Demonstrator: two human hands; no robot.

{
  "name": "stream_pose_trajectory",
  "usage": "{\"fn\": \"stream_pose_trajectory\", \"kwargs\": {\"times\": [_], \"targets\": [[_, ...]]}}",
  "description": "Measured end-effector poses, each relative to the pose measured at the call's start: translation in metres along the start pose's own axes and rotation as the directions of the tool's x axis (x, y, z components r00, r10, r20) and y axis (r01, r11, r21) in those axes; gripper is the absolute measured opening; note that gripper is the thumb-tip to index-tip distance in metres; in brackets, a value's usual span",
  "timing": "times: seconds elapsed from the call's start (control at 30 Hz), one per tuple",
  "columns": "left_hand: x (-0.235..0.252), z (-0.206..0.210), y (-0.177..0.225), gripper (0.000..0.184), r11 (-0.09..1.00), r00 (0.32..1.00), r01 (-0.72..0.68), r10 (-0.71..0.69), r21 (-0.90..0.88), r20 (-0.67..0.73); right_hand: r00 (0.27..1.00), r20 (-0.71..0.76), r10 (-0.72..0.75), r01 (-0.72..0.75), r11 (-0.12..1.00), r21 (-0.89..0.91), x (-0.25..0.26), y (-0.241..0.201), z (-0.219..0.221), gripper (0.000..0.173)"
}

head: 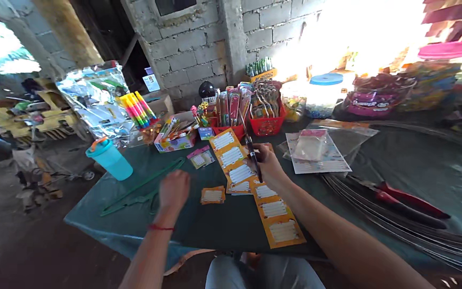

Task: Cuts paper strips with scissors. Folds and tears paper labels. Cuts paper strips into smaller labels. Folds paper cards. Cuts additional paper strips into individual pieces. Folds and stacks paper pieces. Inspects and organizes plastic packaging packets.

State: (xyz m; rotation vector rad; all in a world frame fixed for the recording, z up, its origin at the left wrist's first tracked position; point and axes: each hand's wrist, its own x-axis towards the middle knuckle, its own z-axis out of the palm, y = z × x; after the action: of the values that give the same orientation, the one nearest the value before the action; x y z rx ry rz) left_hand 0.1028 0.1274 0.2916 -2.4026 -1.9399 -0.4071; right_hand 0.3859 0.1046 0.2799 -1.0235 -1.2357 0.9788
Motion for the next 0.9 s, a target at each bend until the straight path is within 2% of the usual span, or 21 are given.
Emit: {"fn": "stream_pose_trajectory", "kwargs": {"times": [0.07,0.17,0.2,0.27,0.33,0.4,0.5,0.57,0.63,0.67,0.73,0.8,0.83,0.87,0.9], "targets": [[0.001,-0.013,-0.025,0.028,0.996,0.997,0.059,-0.055,0.07,-0.051,1.0,-0.005,0.021,-0.02,0.994,0.109,0.0,0.002,0.0,0.045],[0.002,-0.016,-0.064,0.029,0.96,0.974,0.209,-0.222,0.186,0.053,0.999,-0.009,0.051,-0.047,0.97,0.238,-0.003,0.0,0.004,0.042],[0.002,-0.011,-0.077,0.03,0.954,0.965,0.235,-0.252,0.185,0.074,0.998,-0.01,0.06,-0.055,0.962,0.266,-0.004,-0.002,0.005,0.041],[-0.003,0.002,-0.094,0.032,0.971,0.975,0.223,-0.221,0.09,-0.034,0.998,-0.003,0.063,-0.06,0.954,0.293,-0.007,-0.004,0.008,0.04],[-0.008,0.01,-0.089,0.044,0.986,0.961,0.169,-0.161,0.014,-0.224,0.999,0.0,0.032,-0.031,0.962,0.273,-0.01,-0.006,0.01,0.041],[-0.01,0.014,-0.062,0.058,0.997,0.912,0.072,-0.061,0.011,-0.405,1.0,0.004,-0.027,0.026,0.973,0.228,-0.012,-0.005,0.011,0.041],[-0.011,0.01,-0.011,0.055,0.998,0.871,-0.052,0.059,0.028,-0.487,0.995,0.001,-0.099,0.097,0.979,0.178,-0.014,-0.002,0.014,0.042],[-0.01,0.009,0.01,0.046,0.997,0.914,-0.079,0.074,0.006,-0.399,0.993,0.006,-0.12,0.118,0.979,0.164,-0.015,-0.001,0.015,0.042],[-0.005,0.008,0.016,0.043,1.0,0.99,0.004,-0.003,0.012,-0.139,0.992,0.007,-0.126,0.123,0.978,0.171,-0.015,0.0,0.015,0.042],[-0.001,0.011,0.012,0.045,0.998,0.998,0.057,-0.057,0.024,0.008,0.991,0.008,-0.131,0.127,0.975,0.181,-0.015,0.001,0.015,0.042],[0.003,0.019,-0.003,0.051,0.991,0.983,0.131,-0.13,-0.001,0.132,0.99,0.021,-0.14,0.133,0.971,0.2,-0.014,0.004,0.015,0.041],[-0.002,0.02,-0.014,0.053,0.973,0.99,0.135,-0.127,-0.187,0.052,0.99,0.033,-0.134,0.124,0.97,0.21,-0.015,0.003,0.016,0.04],[-0.005,0.017,-0.014,0.053,0.928,0.994,0.079,-0.099,-0.365,-0.036,0.99,0.043,-0.132,0.12,0.971,0.206,-0.015,0.002,0.017,0.041],[-0.008,0.013,-0.009,0.053,0.822,0.992,0.018,-0.085,-0.569,-0.091,0.989,0.057,-0.133,0.12,0.973,0.195,-0.016,0.001,0.018,0.042],[-0.011,0.007,-0.001,0.054,0.645,0.992,-0.019,-0.082,-0.764,-0.095,0.988,0.071,-0.139,0.125,0.976,0.177,-0.017,0.002,0.019,0.043]]}}
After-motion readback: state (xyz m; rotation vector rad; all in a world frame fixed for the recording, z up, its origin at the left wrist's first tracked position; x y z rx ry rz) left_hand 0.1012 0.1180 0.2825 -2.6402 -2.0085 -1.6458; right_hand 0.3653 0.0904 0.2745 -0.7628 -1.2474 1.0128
